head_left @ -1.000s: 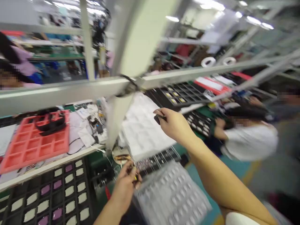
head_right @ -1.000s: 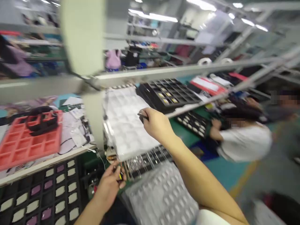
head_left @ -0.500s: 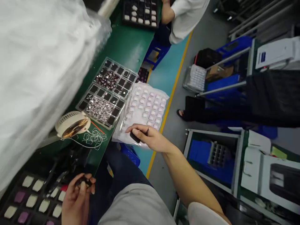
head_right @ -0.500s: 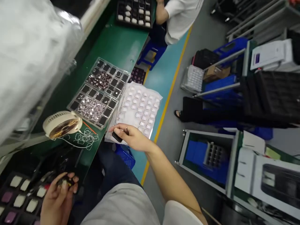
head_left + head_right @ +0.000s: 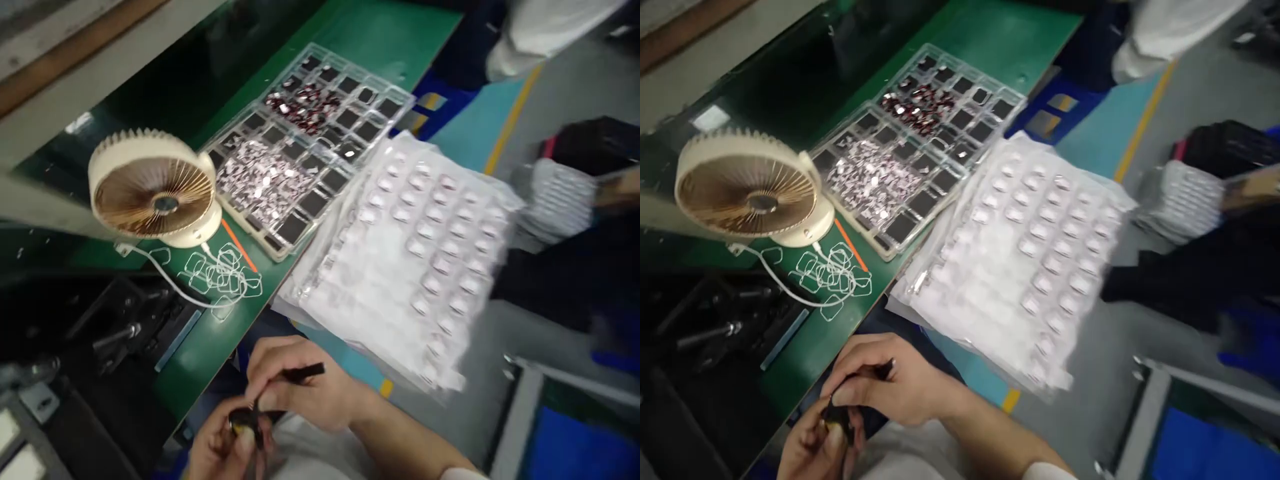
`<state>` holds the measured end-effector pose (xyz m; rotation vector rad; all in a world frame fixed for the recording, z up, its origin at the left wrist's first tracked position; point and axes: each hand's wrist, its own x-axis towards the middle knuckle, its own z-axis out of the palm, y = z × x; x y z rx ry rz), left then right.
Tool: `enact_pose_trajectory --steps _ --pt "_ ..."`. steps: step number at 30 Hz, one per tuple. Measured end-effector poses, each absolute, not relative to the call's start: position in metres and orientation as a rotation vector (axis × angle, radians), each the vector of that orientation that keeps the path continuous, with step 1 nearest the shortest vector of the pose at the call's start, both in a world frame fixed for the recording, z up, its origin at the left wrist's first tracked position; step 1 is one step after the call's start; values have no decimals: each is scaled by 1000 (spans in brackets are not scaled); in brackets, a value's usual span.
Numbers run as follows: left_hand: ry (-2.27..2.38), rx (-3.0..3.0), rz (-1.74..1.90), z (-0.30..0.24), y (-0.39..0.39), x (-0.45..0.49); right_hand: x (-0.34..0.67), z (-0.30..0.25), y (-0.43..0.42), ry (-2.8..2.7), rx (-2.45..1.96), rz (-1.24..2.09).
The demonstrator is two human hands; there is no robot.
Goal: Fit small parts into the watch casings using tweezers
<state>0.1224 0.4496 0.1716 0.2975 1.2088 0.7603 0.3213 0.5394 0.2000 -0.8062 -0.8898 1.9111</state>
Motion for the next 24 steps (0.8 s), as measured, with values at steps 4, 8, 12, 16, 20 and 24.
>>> enact_pose_trajectory --steps 4,8,12,16,20,24 --pt "1185 178 1076 100 420 137 286 128 486 -879 -1069 1939" --pt "1237 129 1252 86 369 145 288 83 425 -942 -1246 1814" --pt "1203 169 1196 94 318 157 305 65 389 -980 -1226 1860" --pt "1195 216 1210 96 291 159 307 56 370 -1026 -1202 1858" --pt "1188 230 1261 91 280 152 294 52 358 -1046 -1228 1803" --pt "1156 241 1282 87 275 143 282 56 354 -1032 -1273 1700"
